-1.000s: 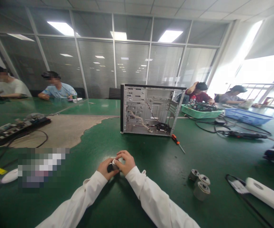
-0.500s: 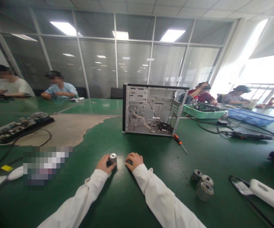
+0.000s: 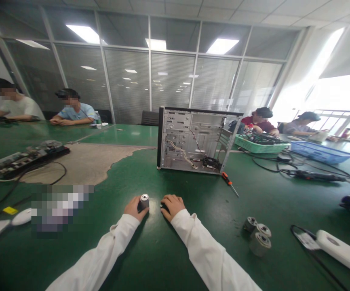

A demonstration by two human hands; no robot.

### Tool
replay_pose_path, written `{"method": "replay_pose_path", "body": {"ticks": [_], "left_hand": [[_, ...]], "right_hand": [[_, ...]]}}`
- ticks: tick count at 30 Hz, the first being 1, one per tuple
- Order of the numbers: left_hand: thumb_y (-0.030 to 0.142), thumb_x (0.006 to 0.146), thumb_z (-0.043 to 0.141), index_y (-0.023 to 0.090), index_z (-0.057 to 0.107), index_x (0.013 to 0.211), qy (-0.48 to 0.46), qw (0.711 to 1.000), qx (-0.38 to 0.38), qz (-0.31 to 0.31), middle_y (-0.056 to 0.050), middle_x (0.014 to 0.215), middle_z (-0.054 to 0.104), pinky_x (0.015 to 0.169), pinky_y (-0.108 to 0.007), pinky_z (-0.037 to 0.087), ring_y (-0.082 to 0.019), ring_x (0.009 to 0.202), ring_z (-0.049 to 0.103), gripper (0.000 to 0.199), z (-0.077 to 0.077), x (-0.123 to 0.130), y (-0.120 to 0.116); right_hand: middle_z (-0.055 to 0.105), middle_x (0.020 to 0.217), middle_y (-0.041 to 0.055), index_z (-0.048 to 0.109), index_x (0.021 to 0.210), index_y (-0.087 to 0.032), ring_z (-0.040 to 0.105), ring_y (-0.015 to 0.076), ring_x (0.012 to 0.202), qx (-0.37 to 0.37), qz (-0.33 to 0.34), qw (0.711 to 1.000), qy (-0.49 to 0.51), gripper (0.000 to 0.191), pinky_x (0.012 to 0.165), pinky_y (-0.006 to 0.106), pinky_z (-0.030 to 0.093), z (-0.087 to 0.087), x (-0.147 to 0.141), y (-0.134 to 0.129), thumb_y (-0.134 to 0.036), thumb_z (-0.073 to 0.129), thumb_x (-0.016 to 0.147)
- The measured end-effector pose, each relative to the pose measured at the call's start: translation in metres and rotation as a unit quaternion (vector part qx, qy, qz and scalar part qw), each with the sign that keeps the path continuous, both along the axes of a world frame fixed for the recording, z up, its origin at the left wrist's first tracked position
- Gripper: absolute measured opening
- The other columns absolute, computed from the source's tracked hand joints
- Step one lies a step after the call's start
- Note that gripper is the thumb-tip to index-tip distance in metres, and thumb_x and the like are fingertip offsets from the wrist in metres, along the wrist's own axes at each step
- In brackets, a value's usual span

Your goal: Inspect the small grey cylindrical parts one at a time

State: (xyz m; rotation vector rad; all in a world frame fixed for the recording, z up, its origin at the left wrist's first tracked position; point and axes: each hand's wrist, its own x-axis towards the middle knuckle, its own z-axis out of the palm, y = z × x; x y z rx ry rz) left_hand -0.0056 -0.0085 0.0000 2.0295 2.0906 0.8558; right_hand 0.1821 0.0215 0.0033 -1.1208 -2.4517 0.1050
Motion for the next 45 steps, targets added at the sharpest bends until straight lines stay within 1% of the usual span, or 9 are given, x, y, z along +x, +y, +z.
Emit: {"method": "replay_pose_path", "body": {"ticks": [6,11,17,22,27,31,38,41,45], "left_hand": [[0.026,0.061,0.056,0.013,0.047,0.099,-0.002,1.000,0.000,-0.003,-0.011,0.098,0.054,0.077,-0.034,0.037,-0.024,0.094,0.049,0.042,0.000,-0.001,-0.001],[0.016,0.057,0.054,0.012,0.046,0.103,0.003,1.000,0.001,-0.022,-0.011,0.099,0.053,0.078,-0.035,0.037,-0.025,0.094,0.048,0.047,-0.003,-0.002,0.000],[0.010,0.056,0.046,0.015,0.046,0.106,-0.005,0.997,-0.006,-0.080,-0.009,0.103,0.051,0.081,-0.036,0.037,-0.024,0.097,0.046,0.050,-0.008,-0.004,0.002],[0.010,0.057,0.044,0.013,0.049,0.103,-0.024,0.995,-0.001,-0.102,-0.010,0.099,0.054,0.079,-0.035,0.039,-0.023,0.094,0.049,0.047,-0.003,-0.005,0.000],[0.007,0.059,0.042,0.015,0.055,0.093,-0.078,0.973,0.045,-0.210,-0.006,0.088,0.060,0.076,-0.029,0.042,-0.017,0.083,0.055,0.037,0.005,0.001,-0.008],[0.010,0.062,0.044,0.016,0.057,0.087,-0.110,0.958,0.042,-0.262,-0.004,0.081,0.063,0.071,-0.026,0.045,-0.015,0.076,0.057,0.029,0.007,0.007,-0.013],[0.018,0.067,0.046,0.018,0.058,0.084,-0.073,0.961,0.049,-0.261,-0.003,0.072,0.064,0.069,-0.028,0.045,-0.015,0.072,0.058,0.021,0.005,0.016,-0.016],[0.015,0.068,0.044,0.018,0.057,0.082,-0.090,0.960,0.056,-0.261,-0.001,0.069,0.065,0.070,-0.027,0.045,-0.014,0.071,0.059,0.020,0.006,0.018,-0.016],[0.014,0.068,0.044,0.018,0.056,0.081,-0.106,0.959,0.057,-0.258,-0.001,0.068,0.065,0.069,-0.026,0.045,-0.014,0.069,0.059,0.019,0.005,0.018,-0.013]], "right_hand": [[0.054,0.099,0.0047,0.053,0.094,-0.023,0.045,0.0203,0.091,0.005,0.000,1.000,0.015,0.026,0.076,0.033,0.029,-0.001,0.000,0.000,-0.030,0.050,0.069],[0.054,0.099,0.0078,0.053,0.095,-0.020,0.045,0.0211,0.094,0.058,-0.009,0.993,0.099,0.026,0.079,0.035,0.030,0.007,0.001,-0.007,-0.025,0.049,0.070],[0.048,0.106,0.0105,0.040,0.113,-0.017,0.045,0.0208,0.096,0.062,0.048,0.983,0.164,0.043,0.081,0.034,0.036,0.015,-0.011,-0.028,-0.026,0.047,0.071],[0.045,0.108,0.0109,0.032,0.118,-0.016,0.047,0.0197,0.092,0.046,0.074,0.979,0.183,0.053,0.081,0.035,0.039,0.012,-0.019,-0.032,-0.024,0.049,0.069],[0.050,0.102,0.0101,0.034,0.117,-0.016,0.047,0.0194,0.092,0.037,0.086,0.975,0.199,0.049,0.082,0.035,0.039,0.012,-0.018,-0.033,-0.025,0.049,0.071],[0.053,0.098,0.0090,0.042,0.110,-0.017,0.048,0.0191,0.092,0.025,0.092,0.975,0.203,0.040,0.081,0.033,0.041,0.019,-0.013,-0.046,-0.025,0.049,0.071],[0.054,0.098,0.0085,0.039,0.111,-0.018,0.051,0.0186,0.091,-0.026,0.037,0.975,0.218,0.045,0.079,0.031,0.042,0.023,0.032,-0.102,-0.025,0.050,0.068],[0.055,0.096,0.0074,0.042,0.108,-0.020,0.052,0.0191,0.090,-0.013,-0.047,0.972,0.229,0.042,0.078,0.029,0.043,0.011,0.068,-0.132,-0.030,0.050,0.068],[0.057,0.095,0.0061,0.042,0.107,-0.021,0.055,0.0190,0.087,0.003,-0.213,0.951,0.223,0.044,0.076,0.029,0.043,-0.006,0.130,-0.165,-0.042,0.048,0.068]]}}
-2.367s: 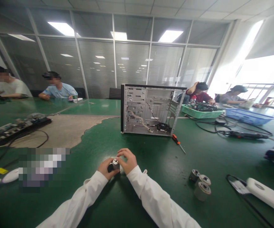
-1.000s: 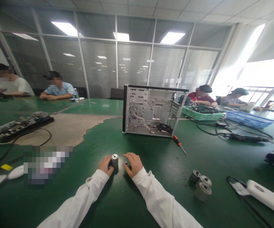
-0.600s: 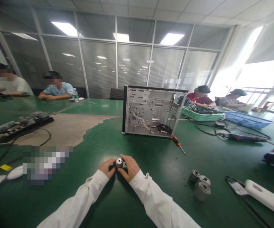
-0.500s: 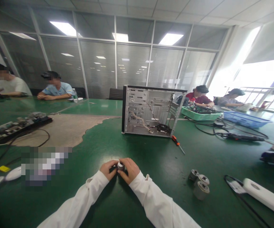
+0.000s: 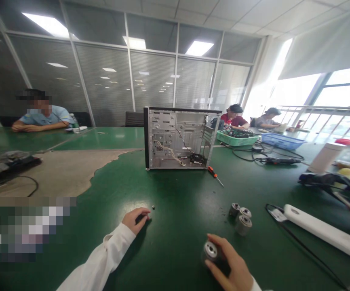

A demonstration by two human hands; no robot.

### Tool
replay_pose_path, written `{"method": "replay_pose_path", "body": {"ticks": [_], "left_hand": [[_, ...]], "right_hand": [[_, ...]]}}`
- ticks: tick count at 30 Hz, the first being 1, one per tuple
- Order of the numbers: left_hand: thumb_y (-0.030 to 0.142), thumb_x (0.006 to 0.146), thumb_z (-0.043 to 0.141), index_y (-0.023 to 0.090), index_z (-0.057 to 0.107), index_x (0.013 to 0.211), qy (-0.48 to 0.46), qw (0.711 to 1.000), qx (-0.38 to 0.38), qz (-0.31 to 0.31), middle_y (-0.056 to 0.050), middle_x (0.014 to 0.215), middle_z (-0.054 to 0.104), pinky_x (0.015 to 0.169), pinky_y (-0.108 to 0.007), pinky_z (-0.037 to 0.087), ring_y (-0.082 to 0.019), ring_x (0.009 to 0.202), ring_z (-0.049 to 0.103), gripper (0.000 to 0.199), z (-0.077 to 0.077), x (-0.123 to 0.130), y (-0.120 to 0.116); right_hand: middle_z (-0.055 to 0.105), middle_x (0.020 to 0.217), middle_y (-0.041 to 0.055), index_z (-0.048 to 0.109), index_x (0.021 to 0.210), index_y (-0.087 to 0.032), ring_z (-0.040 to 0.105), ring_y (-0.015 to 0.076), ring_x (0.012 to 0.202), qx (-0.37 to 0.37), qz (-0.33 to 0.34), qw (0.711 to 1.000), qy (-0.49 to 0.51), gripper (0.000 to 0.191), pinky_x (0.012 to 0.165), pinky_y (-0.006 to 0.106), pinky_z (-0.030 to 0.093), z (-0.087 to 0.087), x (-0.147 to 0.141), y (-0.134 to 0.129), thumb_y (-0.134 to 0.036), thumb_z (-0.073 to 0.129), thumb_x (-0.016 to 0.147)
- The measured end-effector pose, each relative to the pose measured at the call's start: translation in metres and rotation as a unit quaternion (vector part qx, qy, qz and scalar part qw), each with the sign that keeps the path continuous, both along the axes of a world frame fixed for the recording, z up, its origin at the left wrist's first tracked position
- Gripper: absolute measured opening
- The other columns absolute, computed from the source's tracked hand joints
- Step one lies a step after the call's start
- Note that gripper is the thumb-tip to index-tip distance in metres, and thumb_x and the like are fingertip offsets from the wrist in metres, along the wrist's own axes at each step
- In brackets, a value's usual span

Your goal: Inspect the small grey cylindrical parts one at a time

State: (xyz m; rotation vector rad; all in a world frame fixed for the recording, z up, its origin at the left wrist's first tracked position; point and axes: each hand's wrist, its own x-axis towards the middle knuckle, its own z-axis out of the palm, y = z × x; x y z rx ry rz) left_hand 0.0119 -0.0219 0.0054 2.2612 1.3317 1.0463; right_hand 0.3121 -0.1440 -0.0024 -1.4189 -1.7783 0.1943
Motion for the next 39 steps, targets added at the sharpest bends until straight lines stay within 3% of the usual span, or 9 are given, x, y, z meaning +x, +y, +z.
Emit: {"method": "replay_pose_path", "body": {"ticks": [6,12,15,17,20,23,28,33,39], "left_hand": [[0.013,0.067,0.043,0.017,0.056,0.082,0.015,1.000,-0.006,-0.010,-0.001,0.070,0.065,0.070,-0.028,0.044,-0.015,0.072,0.059,0.020,0.003,-0.002,0.002],[0.014,0.068,0.043,0.018,0.056,0.082,0.018,1.000,-0.012,-0.008,-0.001,0.071,0.065,0.071,-0.029,0.044,-0.015,0.073,0.059,0.019,0.003,-0.002,0.001],[0.013,0.068,0.043,0.017,0.057,0.081,0.009,1.000,-0.003,-0.001,-0.001,0.069,0.064,0.071,-0.029,0.044,-0.015,0.072,0.059,0.020,0.001,-0.001,0.001],[0.013,0.067,0.043,0.017,0.057,0.081,0.012,1.000,0.000,0.000,-0.002,0.071,0.064,0.072,-0.029,0.045,-0.015,0.073,0.058,0.020,0.002,-0.002,0.001],[0.012,0.066,0.043,0.018,0.057,0.082,0.021,1.000,0.002,0.008,-0.004,0.079,0.062,0.072,-0.029,0.045,-0.015,0.077,0.057,0.021,0.003,-0.004,0.002],[0.013,0.066,0.043,0.017,0.056,0.085,0.018,1.000,-0.002,0.013,-0.005,0.083,0.060,0.072,-0.029,0.046,-0.016,0.079,0.056,0.023,0.001,-0.006,0.005],[0.014,0.065,0.044,0.018,0.056,0.083,-0.010,0.999,0.006,0.030,-0.004,0.082,0.059,0.072,-0.030,0.047,-0.016,0.079,0.056,0.022,-0.012,-0.009,0.012],[0.013,0.065,0.044,0.017,0.057,0.081,-0.025,0.999,0.013,0.032,-0.005,0.081,0.059,0.071,-0.030,0.047,-0.016,0.078,0.056,0.021,-0.015,-0.007,0.013],[0.012,0.064,0.044,0.017,0.057,0.080,-0.020,0.999,0.003,0.034,-0.005,0.081,0.059,0.070,-0.030,0.047,-0.016,0.078,0.056,0.022,-0.008,-0.006,0.011]], "right_hand": [[0.060,0.087,0.0043,0.046,0.105,-0.022,0.060,0.0198,0.066,-0.028,-0.292,0.956,-0.033,0.060,0.059,0.030,0.048,-0.003,0.083,-0.016,-0.062,0.042,0.060],[0.054,0.080,0.0077,0.044,0.108,-0.013,0.054,0.0213,0.069,0.094,-0.348,0.931,-0.062,0.059,0.057,0.032,0.045,0.010,0.099,-0.010,-0.052,0.047,0.064],[0.051,0.084,0.0086,0.047,0.103,-0.014,0.052,0.0171,0.068,0.129,-0.239,0.959,-0.085,0.040,0.062,0.031,0.045,0.020,0.068,-0.001,-0.038,0.047,0.071],[0.051,0.094,0.0084,0.046,0.102,-0.018,0.052,0.0138,0.069,0.076,-0.063,0.989,-0.109,0.028,0.066,0.028,0.045,0.025,0.032,0.012,-0.028,0.042,0.076],[0.045,0.111,0.0101,0.039,0.114,-0.018,0.049,0.0175,0.092,-0.024,0.118,0.977,-0.177,0.041,0.080,0.031,0.042,0.031,-0.031,0.045,-0.022,0.043,0.074],[0.041,0.118,0.0115,0.033,0.120,-0.017,0.041,0.0227,0.104,-0.009,0.155,0.961,-0.229,0.053,0.085,0.037,0.037,0.030,-0.089,0.087,-0.020,0.048,0.070],[0.057,0.099,0.0051,0.054,0.099,-0.022,0.049,0.0167,0.089,0.061,0.203,0.946,-0.246,0.030,0.077,0.029,0.042,0.020,-0.146,0.139,-0.011,0.038,0.075],[0.061,0.080,0.0035,0.059,0.076,-0.020,0.053,0.0137,0.074,0.089,0.229,0.939,-0.240,0.027,0.067,0.024,0.044,0.014,-0.136,0.130,-0.010,0.034,0.076],[0.061,0.082,0.0034,0.056,0.089,-0.022,0.055,0.0133,0.074,0.061,0.124,0.959,-0.248,0.026,0.065,0.024,0.044,0.032,-0.029,0.067,-0.018,0.032,0.080]]}}
